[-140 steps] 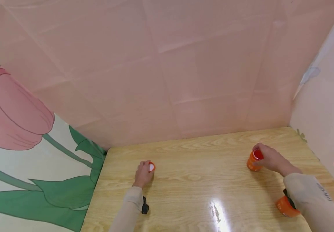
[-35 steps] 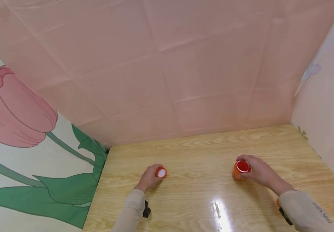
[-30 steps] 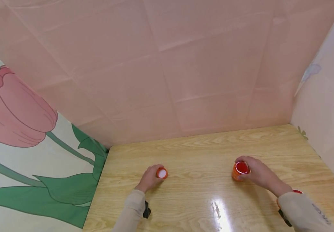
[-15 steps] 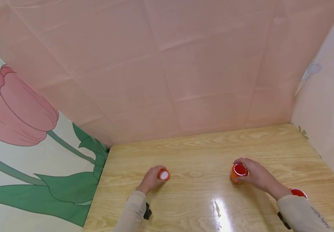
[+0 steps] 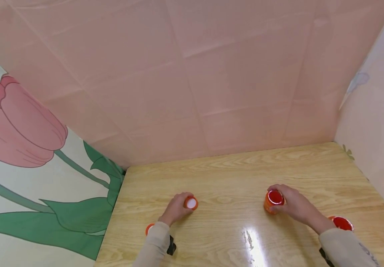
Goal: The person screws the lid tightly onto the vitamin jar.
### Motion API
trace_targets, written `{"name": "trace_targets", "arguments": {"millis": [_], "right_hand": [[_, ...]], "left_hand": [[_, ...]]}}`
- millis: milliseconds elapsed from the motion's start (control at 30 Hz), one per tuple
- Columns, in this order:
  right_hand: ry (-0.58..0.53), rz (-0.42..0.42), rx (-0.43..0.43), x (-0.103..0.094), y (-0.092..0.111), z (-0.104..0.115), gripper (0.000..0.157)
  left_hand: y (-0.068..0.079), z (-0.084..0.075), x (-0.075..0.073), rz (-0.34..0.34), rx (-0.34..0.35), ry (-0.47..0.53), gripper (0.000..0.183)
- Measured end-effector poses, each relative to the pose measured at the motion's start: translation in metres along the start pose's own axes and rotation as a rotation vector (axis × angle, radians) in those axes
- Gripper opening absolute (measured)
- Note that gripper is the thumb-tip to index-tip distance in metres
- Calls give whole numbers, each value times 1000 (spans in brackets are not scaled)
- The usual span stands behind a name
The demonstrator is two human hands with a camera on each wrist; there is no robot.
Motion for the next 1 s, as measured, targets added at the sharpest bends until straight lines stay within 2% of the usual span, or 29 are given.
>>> {"name": "trace_targets", "arguments": {"millis": [233, 500, 800, 1000], "right_hand": [[2, -27, -23, 1, 3, 3, 57], [-37, 32, 47, 5, 6, 1, 59], [-53, -40, -16, 7, 9, 9, 56], [-87, -43, -8, 12, 11, 13, 55]], "left_hand": [[3, -3, 5, -2, -1, -6, 51], [8, -6, 8, 11, -35, 12, 53], [11, -10, 9, -5, -6, 30, 56], [13, -14, 9, -22, 7, 28, 54]]}}
Point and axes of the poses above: each hand's wrist, its own y-axis away from the middle knuckle, its own x-axis out of the palm, z = x × y, the point moved 9 cm from there along -y, towards the middle knuckle, and after that the axes turned 2 degrees about x, right-handed, at the moved point
